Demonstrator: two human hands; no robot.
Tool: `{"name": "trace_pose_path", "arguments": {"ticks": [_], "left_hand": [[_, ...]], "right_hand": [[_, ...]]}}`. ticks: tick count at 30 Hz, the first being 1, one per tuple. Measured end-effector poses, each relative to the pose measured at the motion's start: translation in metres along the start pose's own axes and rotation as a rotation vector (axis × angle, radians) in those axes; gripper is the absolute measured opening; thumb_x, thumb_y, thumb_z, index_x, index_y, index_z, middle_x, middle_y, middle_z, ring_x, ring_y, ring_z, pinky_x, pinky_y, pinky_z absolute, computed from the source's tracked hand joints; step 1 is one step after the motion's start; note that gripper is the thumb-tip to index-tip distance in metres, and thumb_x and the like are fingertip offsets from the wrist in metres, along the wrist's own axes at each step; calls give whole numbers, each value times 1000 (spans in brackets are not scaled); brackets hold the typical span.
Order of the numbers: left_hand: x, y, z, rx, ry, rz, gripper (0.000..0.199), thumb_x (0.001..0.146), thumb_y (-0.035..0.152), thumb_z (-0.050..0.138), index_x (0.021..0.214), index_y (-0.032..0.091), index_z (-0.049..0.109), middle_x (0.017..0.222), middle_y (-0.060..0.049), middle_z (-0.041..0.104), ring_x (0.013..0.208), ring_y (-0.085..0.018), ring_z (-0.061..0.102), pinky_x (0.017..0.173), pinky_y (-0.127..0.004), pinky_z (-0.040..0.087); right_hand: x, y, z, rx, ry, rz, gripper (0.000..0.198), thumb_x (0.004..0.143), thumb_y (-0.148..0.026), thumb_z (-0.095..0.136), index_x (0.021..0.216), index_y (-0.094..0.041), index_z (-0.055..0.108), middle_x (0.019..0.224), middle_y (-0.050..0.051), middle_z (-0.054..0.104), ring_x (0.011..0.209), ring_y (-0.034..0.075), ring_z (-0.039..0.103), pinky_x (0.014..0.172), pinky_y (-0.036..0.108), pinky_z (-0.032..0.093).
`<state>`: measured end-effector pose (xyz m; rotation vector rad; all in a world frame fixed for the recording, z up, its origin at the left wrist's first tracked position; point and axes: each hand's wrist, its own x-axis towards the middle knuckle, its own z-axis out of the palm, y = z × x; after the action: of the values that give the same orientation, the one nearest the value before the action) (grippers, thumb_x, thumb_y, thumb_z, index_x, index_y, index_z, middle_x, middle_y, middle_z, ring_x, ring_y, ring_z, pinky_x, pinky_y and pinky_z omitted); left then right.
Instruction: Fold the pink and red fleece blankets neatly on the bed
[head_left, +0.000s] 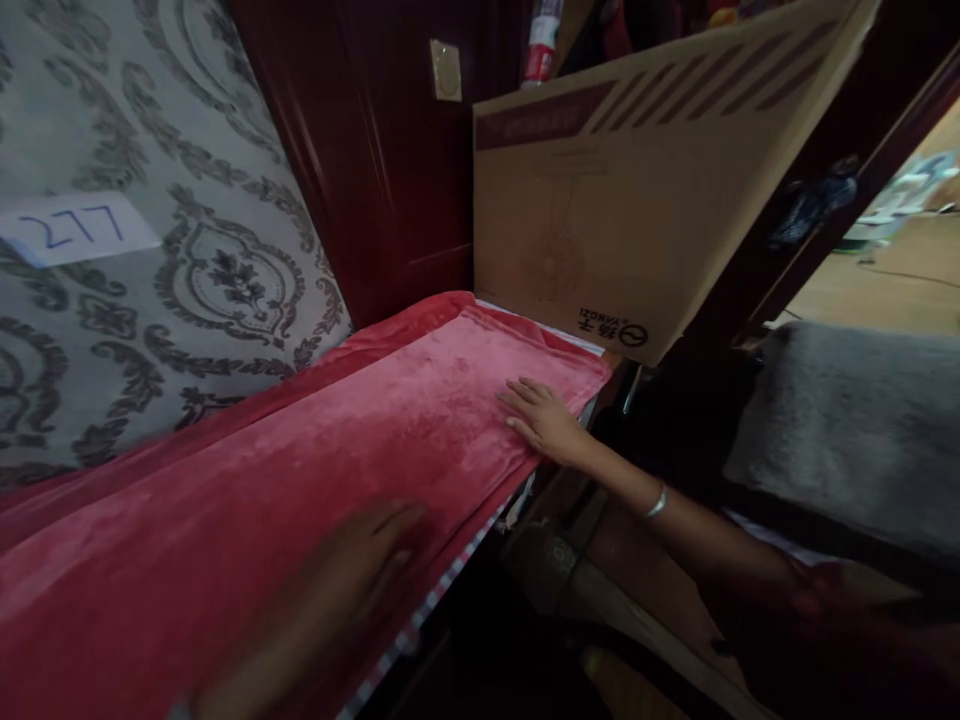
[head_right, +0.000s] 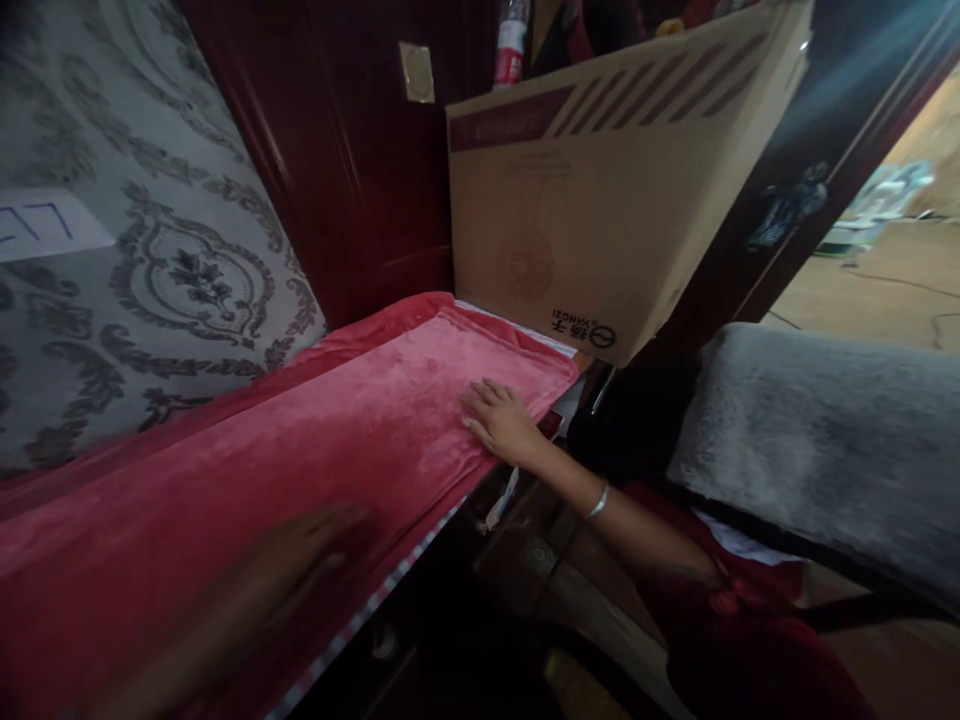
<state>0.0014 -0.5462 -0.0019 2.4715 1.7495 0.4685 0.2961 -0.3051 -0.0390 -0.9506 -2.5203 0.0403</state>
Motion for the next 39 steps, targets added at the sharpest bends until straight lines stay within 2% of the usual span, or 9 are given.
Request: {"name": "trace_pose_path", "arguments": {"ticks": [3, 7, 12, 19, 28, 31, 33, 36, 39], "left_hand": [[62, -6, 6, 34, -75, 97, 55, 101, 36, 43, 156, 32, 39, 155, -6, 51, 142, -25, 49, 118, -51, 42], [117, -12, 38, 149, -128, 39, 66, 98, 48, 52, 158, 28, 35, 164, -11, 36, 152, -33, 30, 121, -63, 27], [121, -17, 69, 213, -95, 43, 65, 97, 43, 53, 158, 30, 36, 167, -10, 31, 153, -38, 24, 119, -68, 25], [115, -14, 58, 99, -180, 116, 61, 100, 43, 46, 159, 32, 32, 166, -6, 33, 156, -33, 19, 123, -66, 19], [108, 4, 43, -96, -307, 107, 56, 102, 43, 43, 157, 33, 37, 168, -4, 28, 157, -31, 15, 125, -65, 12], [93, 3, 34, -260, -354, 151, 54, 102, 43, 42, 155, 32, 41, 166, -3, 32, 155, -27, 23, 127, -57, 16], [80, -7, 24, -333, -320, 152, 53, 103, 44, 39, 154, 31, 44, 164, -3, 38, 153, -23, 31, 128, -48, 21], [63, -37, 3, -214, -175, -48, 54, 103, 44, 38, 153, 28, 46, 162, -5, 41, 151, -23, 34, 127, -45, 22], [53, -69, -12, 33, -69, -391, 61, 100, 44, 43, 157, 21, 39, 165, -13, 33, 154, -30, 26, 127, -53, 19]], "right_hand": [[26, 20, 0, -118, -137, 132, 63, 102, -59, 39, 157, -27, 42, 165, 14, 31, 151, 39, 26, 115, 66, 31], [38, 62, 6, -188, -228, 255, 63, 102, -61, 37, 157, -31, 39, 167, 10, 28, 153, 38, 22, 117, 67, 25], [34, 112, 18, -226, -179, 279, 59, 103, -58, 32, 155, -31, 43, 164, 8, 35, 151, 33, 30, 119, 62, 26], [31, 140, 19, -262, -157, 430, 61, 103, -53, 31, 157, -28, 40, 164, 8, 34, 152, 34, 27, 120, 63, 23], [31, 137, 17, -240, -210, 456, 62, 101, -53, 30, 158, -30, 38, 165, 5, 32, 153, 33, 25, 119, 64, 25], [32, 136, 13, -254, -257, 482, 60, 102, -50, 30, 158, -31, 39, 166, 5, 31, 153, 33, 26, 118, 63, 27], [38, 128, 10, -283, -248, 528, 60, 103, -49, 28, 157, -29, 40, 166, 8, 30, 153, 34, 25, 116, 65, 29], [64, 92, 11, -296, -147, 479, 62, 103, -50, 27, 158, -25, 40, 166, 12, 29, 153, 35, 23, 115, 64, 30], [105, 26, 21, -199, -145, 223, 62, 103, -49, 31, 159, -24, 38, 167, 13, 28, 153, 35, 24, 118, 62, 26]]}}
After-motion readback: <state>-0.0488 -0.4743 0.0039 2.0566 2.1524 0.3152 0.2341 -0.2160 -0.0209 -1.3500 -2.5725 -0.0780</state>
